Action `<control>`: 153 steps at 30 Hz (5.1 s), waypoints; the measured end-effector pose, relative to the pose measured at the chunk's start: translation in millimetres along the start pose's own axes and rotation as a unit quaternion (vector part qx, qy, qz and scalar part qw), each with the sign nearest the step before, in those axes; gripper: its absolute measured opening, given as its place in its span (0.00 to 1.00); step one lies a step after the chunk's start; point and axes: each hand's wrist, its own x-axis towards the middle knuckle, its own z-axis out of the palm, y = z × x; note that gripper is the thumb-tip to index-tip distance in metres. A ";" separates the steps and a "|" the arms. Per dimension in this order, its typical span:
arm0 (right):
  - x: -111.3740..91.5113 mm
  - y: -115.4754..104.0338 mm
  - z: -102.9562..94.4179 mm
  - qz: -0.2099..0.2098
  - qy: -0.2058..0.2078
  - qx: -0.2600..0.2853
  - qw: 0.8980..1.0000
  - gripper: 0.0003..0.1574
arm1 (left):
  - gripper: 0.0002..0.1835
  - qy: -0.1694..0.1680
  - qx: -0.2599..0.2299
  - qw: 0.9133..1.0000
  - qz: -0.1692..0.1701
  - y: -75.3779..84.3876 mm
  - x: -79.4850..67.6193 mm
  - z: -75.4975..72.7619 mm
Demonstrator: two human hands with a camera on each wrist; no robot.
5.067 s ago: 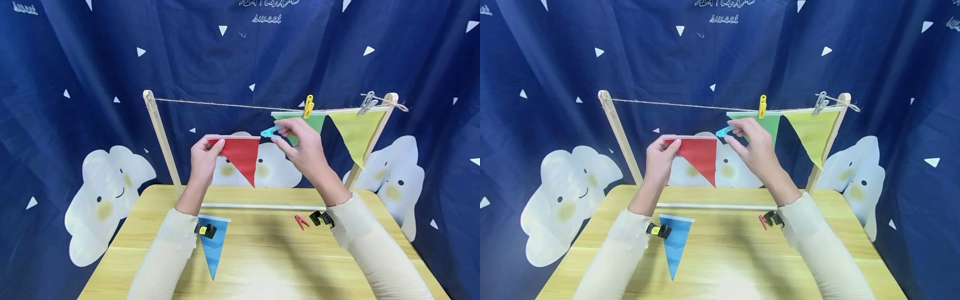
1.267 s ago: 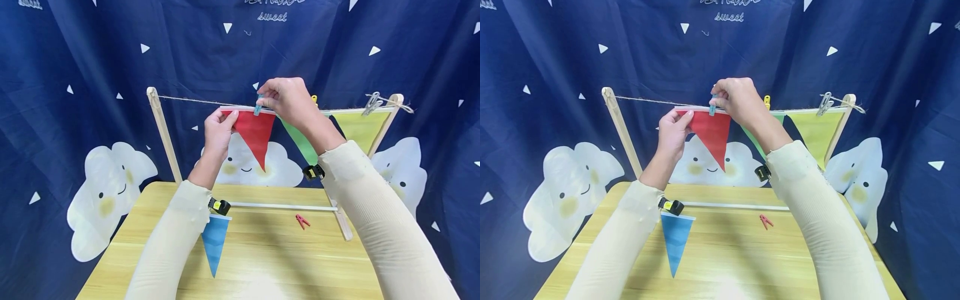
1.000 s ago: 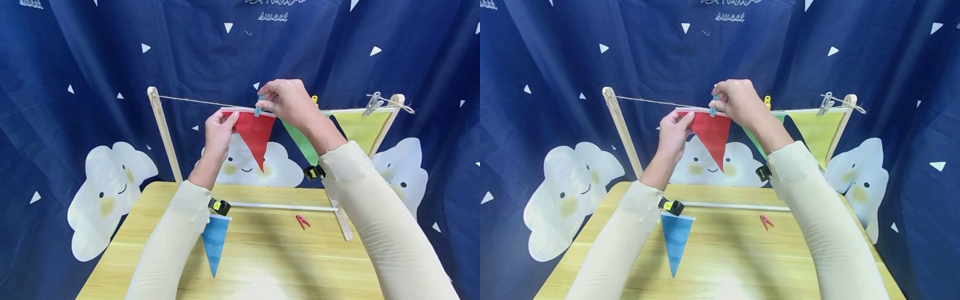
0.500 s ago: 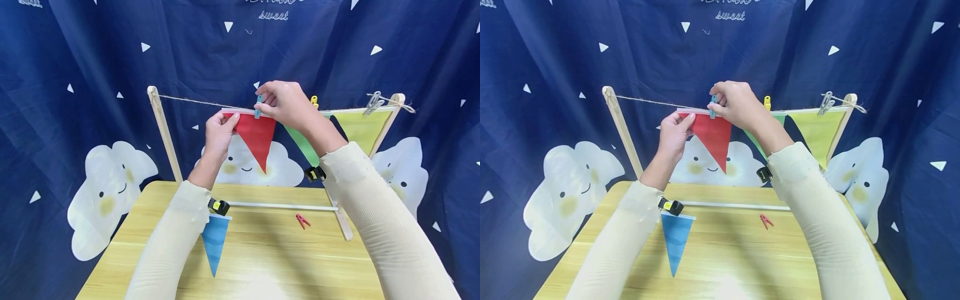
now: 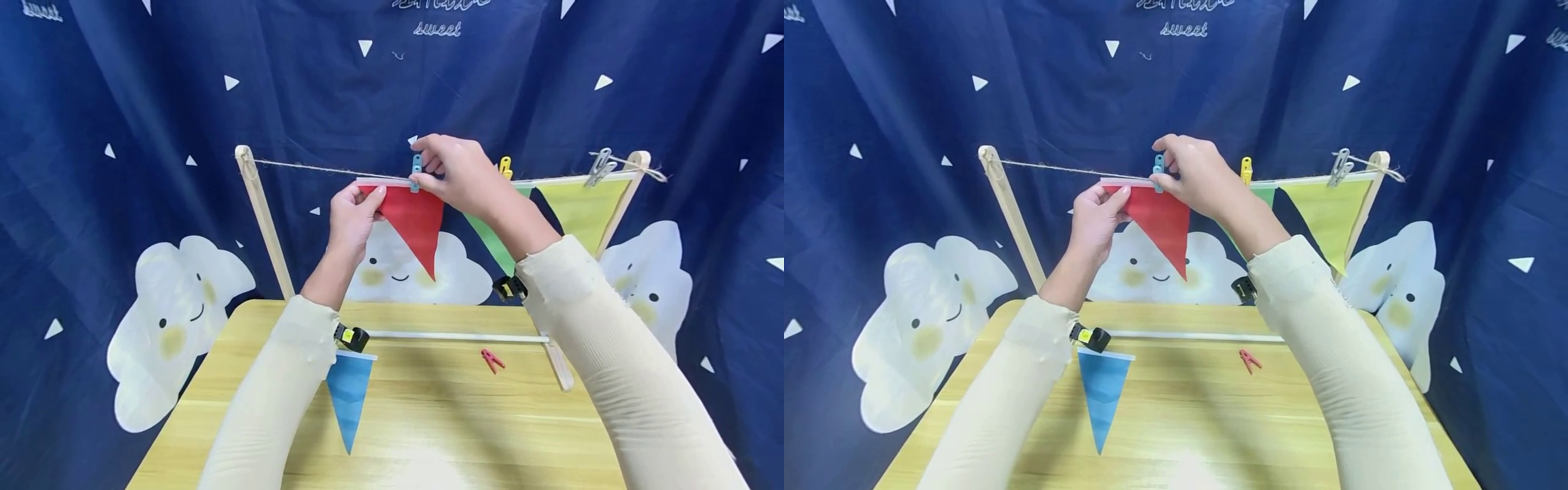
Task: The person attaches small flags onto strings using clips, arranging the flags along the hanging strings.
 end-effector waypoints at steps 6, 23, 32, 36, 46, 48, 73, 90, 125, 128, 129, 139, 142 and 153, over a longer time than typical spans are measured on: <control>-9.8 1.8 -0.2 -0.002 0.012 -0.003 1.000 0.37 | 0.14 0.001 -0.008 1.000 -0.004 -2.1 0.0 -1.7; -45.1 13.1 10.9 -0.037 0.111 0.014 0.993 0.32 | 0.11 -0.004 0.008 1.000 -0.010 -3.3 -5.1 -12.4; -68.9 27.5 21.5 -0.064 0.137 0.045 0.988 0.29 | 0.17 -0.013 0.002 1.000 -0.012 -2.3 -17.9 -21.7; -80.8 33.7 28.2 -0.068 0.146 0.052 0.986 0.27 | 0.19 -0.020 0.002 1.000 -0.020 -5.8 -24.8 -29.3; -108.6 49.9 46.3 -0.073 0.166 0.063 0.981 0.28 | 0.18 -0.060 0.036 0.998 0.002 -8.3 -44.5 -39.1; -113.7 52.8 50.4 -0.077 0.170 0.064 0.980 0.28 | 0.18 -0.069 0.043 0.997 0.004 -8.2 -48.7 -40.6; -183.2 95.9 104.5 -0.043 0.146 0.044 0.987 0.32 | 0.25 -0.146 0.126 0.981 0.038 -34.4 -80.0 -68.8; -221.0 133.1 146.5 -0.021 0.127 0.032 0.991 0.31 | 0.26 -0.162 0.195 0.967 0.016 -82.8 -104.5 -86.6; -284.9 174.9 216.3 0.127 -0.002 0.057 0.990 0.33 | 0.23 -0.160 0.350 0.922 -0.048 -168.3 -127.3 -137.8; -287.4 177.8 218.9 0.137 -0.009 0.059 0.989 0.34 | 0.22 -0.152 0.370 0.914 -0.063 -175.7 -127.3 -147.0; -288.1 178.9 219.4 0.139 -0.012 0.060 0.988 0.34 | 0.22 -0.150 0.373 0.913 -0.067 -178.3 -127.2 -149.7; -290.3 186.7 221.8 0.155 -0.048 0.063 0.985 0.36 | 0.22 -0.148 0.479 0.863 -0.067 -199.4 -120.5 -168.2; -288.9 187.4 222.4 0.163 -0.061 0.068 0.982 0.36 | 0.23 -0.160 0.512 0.841 -0.077 -201.9 -118.9 -172.8; -280.2 189.5 223.5 0.175 -0.082 0.073 0.979 0.39 | 0.26 -0.182 0.573 0.796 -0.076 -212.0 -117.8 -185.7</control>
